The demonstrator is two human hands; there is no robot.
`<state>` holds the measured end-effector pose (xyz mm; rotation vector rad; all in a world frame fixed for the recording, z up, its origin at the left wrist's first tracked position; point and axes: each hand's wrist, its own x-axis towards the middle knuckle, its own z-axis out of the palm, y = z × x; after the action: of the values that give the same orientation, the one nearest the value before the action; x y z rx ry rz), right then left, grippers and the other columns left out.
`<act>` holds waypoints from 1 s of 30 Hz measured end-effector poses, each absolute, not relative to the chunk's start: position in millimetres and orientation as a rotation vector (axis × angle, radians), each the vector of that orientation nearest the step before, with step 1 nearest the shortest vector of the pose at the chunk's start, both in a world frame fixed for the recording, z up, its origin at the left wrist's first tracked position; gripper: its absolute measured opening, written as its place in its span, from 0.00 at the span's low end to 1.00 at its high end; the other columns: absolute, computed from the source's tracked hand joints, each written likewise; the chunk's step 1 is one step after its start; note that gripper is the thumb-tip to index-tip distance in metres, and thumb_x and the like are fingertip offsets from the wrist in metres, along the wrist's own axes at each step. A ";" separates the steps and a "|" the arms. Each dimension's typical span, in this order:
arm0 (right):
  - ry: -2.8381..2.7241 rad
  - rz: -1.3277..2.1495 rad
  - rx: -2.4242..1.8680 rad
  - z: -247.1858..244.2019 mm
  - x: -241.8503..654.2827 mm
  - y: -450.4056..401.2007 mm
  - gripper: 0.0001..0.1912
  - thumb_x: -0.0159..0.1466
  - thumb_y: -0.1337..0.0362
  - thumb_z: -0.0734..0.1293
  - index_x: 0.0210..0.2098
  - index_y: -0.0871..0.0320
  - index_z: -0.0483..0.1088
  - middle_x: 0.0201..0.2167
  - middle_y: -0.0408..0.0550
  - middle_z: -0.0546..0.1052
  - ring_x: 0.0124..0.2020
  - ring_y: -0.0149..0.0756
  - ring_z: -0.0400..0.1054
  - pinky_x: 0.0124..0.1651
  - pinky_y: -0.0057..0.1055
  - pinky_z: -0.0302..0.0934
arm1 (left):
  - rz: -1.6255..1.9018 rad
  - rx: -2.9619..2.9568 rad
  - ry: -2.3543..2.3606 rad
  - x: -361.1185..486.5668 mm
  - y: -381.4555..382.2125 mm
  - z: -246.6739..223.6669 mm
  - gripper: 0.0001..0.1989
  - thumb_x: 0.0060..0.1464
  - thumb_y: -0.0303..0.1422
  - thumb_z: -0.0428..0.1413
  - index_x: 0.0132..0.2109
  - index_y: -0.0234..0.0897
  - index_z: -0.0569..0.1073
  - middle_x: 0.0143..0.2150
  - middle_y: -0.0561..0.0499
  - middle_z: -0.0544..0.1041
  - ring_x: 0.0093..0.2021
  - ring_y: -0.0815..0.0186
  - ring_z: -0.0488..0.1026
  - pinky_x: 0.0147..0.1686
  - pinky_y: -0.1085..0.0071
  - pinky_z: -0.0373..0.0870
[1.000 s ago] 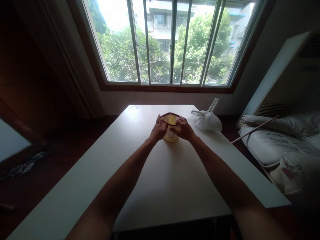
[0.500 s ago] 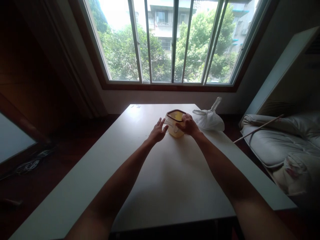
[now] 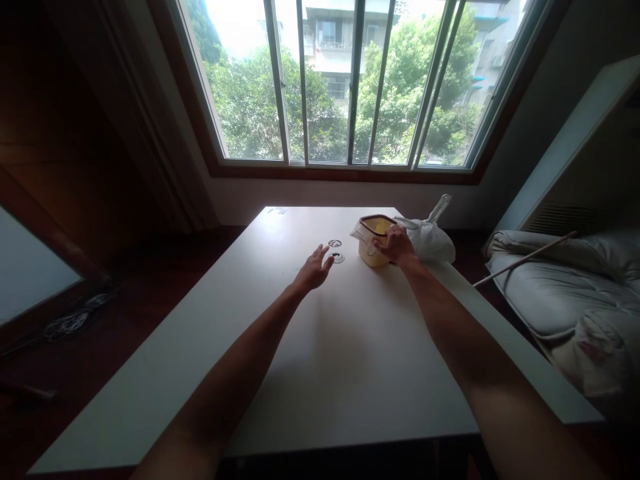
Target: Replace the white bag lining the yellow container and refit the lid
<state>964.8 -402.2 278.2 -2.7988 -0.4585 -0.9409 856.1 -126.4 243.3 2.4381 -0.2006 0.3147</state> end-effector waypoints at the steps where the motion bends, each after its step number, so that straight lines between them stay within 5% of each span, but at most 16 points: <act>1: -0.433 -0.943 -2.804 277.2 967.1 -403.6 0.25 0.62 0.48 0.66 0.43 0.67 0.73 0.46 0.65 0.74 0.55 0.52 0.62 0.60 0.39 0.54 | 0.315 2.442 -0.190 855.9 -123.6 241.9 0.33 0.66 0.52 0.41 0.70 0.39 0.58 0.74 0.42 0.52 0.74 0.55 0.49 0.70 0.54 0.51; 13: -0.279 -1.006 -2.645 279.3 951.1 -397.8 0.30 0.68 0.46 0.59 0.49 0.69 0.72 0.53 0.72 0.71 0.62 0.55 0.55 0.58 0.47 0.51 | 0.271 2.487 -0.097 844.5 -108.1 236.7 0.32 0.67 0.50 0.40 0.70 0.36 0.59 0.74 0.41 0.52 0.74 0.55 0.49 0.70 0.55 0.51; 20: -0.331 -1.059 -2.620 272.5 885.1 -369.4 0.36 0.69 0.47 0.58 0.66 0.67 0.57 0.67 0.67 0.60 0.70 0.55 0.46 0.70 0.53 0.36 | 0.285 2.575 0.006 827.6 -103.1 234.2 0.32 0.67 0.48 0.40 0.70 0.34 0.58 0.74 0.40 0.52 0.74 0.54 0.50 0.69 0.54 0.52; 30: -0.391 -0.369 -2.768 208.6 826.3 -354.9 0.36 0.70 0.52 0.55 0.69 0.71 0.54 0.72 0.62 0.53 0.73 0.47 0.45 0.73 0.42 0.37 | 0.263 2.799 0.118 782.6 -111.8 220.5 0.32 0.67 0.44 0.39 0.72 0.32 0.52 0.75 0.39 0.49 0.74 0.51 0.47 0.70 0.48 0.46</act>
<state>826.3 -354.9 208.6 -2.7682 -0.3906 -0.3692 782.6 -111.8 220.5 2.7995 0.1185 0.2626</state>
